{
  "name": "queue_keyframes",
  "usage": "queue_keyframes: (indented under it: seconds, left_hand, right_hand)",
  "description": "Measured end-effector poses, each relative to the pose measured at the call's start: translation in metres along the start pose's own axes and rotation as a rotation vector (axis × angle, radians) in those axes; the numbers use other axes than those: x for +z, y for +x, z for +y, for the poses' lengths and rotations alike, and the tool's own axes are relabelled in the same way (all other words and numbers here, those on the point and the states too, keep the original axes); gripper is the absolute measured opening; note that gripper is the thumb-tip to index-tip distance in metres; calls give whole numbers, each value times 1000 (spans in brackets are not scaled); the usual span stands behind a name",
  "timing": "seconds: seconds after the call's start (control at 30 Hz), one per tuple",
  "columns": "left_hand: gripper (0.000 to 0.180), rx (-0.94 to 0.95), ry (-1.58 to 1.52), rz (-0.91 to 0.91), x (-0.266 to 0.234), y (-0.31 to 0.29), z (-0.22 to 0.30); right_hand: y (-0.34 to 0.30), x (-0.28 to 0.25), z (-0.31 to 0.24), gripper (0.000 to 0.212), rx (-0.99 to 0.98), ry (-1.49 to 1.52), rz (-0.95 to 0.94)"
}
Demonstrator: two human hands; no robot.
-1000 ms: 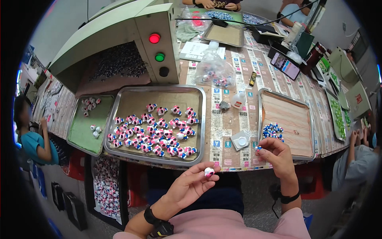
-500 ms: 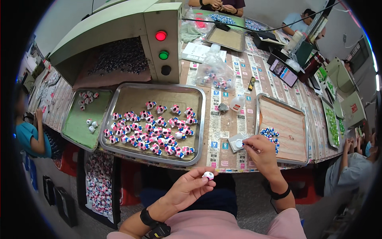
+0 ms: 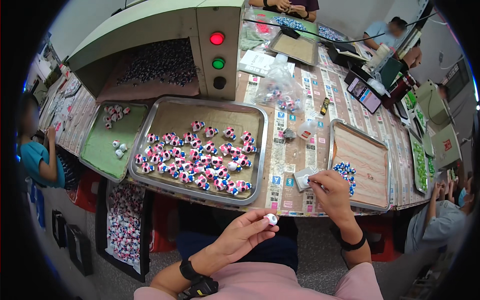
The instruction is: The person assembles small, colorful, spherical candy pieces by hand. They pick up a white base and a colored top, press them together, and place the finished unit into a metal tray. The process is repetitive and performed one at a time.
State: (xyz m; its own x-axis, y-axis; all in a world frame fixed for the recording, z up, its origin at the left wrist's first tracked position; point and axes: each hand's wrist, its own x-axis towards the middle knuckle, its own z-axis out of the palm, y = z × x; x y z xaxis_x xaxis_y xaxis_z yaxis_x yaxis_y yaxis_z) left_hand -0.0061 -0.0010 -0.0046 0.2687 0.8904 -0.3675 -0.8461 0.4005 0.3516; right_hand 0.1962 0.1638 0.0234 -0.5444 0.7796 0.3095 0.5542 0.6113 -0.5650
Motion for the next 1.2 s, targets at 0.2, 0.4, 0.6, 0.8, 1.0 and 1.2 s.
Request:
queue_keyframes:
  seconds: [0.2,0.4,0.6,0.8,1.0,1.2]
  left_hand:
    - [37,-14,6,40,3,10,-3]
    - [37,8,21,26,3,15,-7]
    - [34,9,22,18,3,15,-8]
    - [32,-1,37,44,0,15,-11]
    - [31,35,148,64,0,12,-12]
    - [32,34,199,86,1,7,-9]
  right_hand:
    - [-12,-9,-25,14,149,254,-4]
    - [-30,-5,-47,16,198,610,-164]
    - [-39,8,-49,18,190,652,-185]
    - [-40,7,-50,20,95,564,-209]
    - [-39,6,-52,22,6,505,-231]
    - [-36,2,-53,21,36,549,-315]
